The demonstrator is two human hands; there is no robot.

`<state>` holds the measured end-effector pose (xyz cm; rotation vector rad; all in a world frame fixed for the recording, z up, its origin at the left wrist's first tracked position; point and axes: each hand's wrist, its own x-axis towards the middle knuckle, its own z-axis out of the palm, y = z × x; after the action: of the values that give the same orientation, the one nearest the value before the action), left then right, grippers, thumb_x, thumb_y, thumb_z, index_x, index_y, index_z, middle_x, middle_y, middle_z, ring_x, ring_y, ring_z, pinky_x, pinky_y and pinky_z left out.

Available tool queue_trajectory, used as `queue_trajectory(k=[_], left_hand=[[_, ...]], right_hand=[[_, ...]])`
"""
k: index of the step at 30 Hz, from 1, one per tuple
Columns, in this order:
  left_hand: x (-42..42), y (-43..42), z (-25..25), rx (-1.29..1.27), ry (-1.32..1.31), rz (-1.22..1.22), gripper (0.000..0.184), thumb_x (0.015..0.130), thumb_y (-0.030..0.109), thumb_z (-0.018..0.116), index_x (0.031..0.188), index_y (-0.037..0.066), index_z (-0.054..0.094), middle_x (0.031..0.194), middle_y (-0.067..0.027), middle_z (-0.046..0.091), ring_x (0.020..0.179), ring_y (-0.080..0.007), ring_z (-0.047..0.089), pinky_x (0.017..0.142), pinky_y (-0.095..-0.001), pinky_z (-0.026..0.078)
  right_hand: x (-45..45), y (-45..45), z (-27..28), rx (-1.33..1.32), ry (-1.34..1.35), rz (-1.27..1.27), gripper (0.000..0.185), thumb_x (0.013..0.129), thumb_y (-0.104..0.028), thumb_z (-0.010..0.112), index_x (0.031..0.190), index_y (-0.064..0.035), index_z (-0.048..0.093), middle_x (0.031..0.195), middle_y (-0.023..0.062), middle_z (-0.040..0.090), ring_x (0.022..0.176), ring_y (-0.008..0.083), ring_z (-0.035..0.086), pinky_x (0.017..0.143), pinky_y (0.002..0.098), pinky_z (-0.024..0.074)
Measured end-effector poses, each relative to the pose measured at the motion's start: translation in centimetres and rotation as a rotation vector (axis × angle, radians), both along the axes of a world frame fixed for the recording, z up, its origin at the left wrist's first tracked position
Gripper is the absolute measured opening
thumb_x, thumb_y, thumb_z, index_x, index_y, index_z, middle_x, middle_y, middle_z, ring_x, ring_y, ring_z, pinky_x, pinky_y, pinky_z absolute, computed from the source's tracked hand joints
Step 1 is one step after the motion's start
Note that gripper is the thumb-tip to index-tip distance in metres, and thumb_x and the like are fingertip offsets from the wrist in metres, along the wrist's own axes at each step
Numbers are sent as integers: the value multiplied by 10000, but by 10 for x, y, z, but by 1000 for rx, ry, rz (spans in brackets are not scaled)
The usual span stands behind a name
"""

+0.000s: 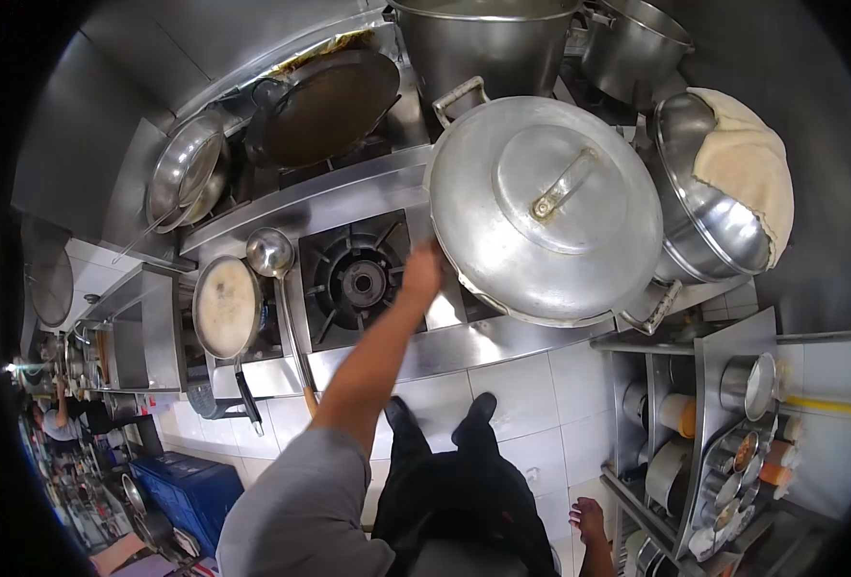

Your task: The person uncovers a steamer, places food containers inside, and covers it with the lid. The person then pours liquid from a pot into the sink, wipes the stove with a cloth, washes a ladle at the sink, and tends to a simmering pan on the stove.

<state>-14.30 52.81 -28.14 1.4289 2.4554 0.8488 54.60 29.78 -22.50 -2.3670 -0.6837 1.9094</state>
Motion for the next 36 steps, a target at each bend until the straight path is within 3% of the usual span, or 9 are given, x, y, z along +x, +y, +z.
queue_trajectory(k=[3, 10, 12, 15, 18, 21, 25, 28, 36], left_hand=[[95, -89, 65, 14, -56, -178, 279, 809, 80, 622, 1077, 59, 694, 1091, -165, 665, 1014, -340, 647, 903, -442, 531], [62, -264, 10, 1, -350, 187, 227, 827, 70, 612, 1038, 55, 695, 1143, -110, 679, 1107, -339, 615, 957, -426, 497], [37, -251, 118, -203, -424, 300, 273, 797, 100, 635, 1060, 46, 690, 1176, -109, 666, 1162, -336, 584, 979, -448, 486], [22, -286, 109, 110, 181, 243, 291, 783, 129, 648, 1060, 44, 684, 1143, -131, 662, 1198, -337, 556, 983, -467, 477], [16, -345, 135, -404, -207, 953, 529, 773, 147, 653, 1277, 29, 542, 1210, -218, 605, 1228, -372, 532, 1019, -473, 463], [16, -400, 58, -512, -233, 872, 586, 772, 179, 677, 1299, 11, 484, 1252, -243, 570, 1184, -374, 563, 989, -493, 474], [9, -395, -1, -19, -185, 326, 400, 895, 293, 629, 1135, -12, 532, 1058, -242, 619, 764, -314, 679, 641, -419, 555], [7, -379, 112, 213, -910, 611, 399, 1006, 407, 534, 1086, 18, 571, 700, -97, 578, 591, -184, 602, 516, -350, 491], [-9, -487, 225, 610, -1417, 496, 328, 1005, 349, 568, 1137, 54, 517, 702, -39, 542, 501, -128, 518, 439, -292, 442]], right_hand=[[-5, -6, 1, -42, 46, 74, 301, 927, -245, 549, 1199, -117, 544, 1052, 84, 624, 890, 236, 619, 724, 393, 538], [-42, 17, 2, -3, 127, 117, 325, 946, -289, 562, 1221, -116, 545, 1047, 77, 614, 852, 213, 612, 696, 374, 530], [-56, 26, 5, 63, 175, 256, 333, 949, -291, 547, 1226, -108, 543, 1051, 77, 616, 856, 211, 611, 699, 376, 530], [-55, 48, -12, 1, 111, 256, 364, 930, -300, 570, 1231, -98, 537, 1090, 97, 612, 881, 226, 613, 696, 384, 537], [-72, 64, 0, 177, 132, 220, 382, 923, -309, 575, 1241, -102, 536, 1122, 106, 609, 910, 238, 613, 723, 408, 536], [-83, 71, -1, 147, 141, 291, 426, 908, -353, 584, 1274, -139, 535, 1111, 109, 633, 943, 264, 621, 845, 460, 483], [-108, 59, 10, 193, 125, 279, 438, 914, -340, 570, 1294, -130, 518, 1126, 112, 630, 954, 269, 616, 866, 472, 478], [-126, 34, -2, 188, 138, 217, 423, 932, -296, 543, 1305, -99, 505, 1191, 141, 598, 974, 281, 607, 779, 450, 529], [-174, -53, -12, 190, 129, 807, 373, 958, -266, 509, 1296, -111, 512, 1221, 144, 584, 1041, 316, 596, 817, 488, 521]])
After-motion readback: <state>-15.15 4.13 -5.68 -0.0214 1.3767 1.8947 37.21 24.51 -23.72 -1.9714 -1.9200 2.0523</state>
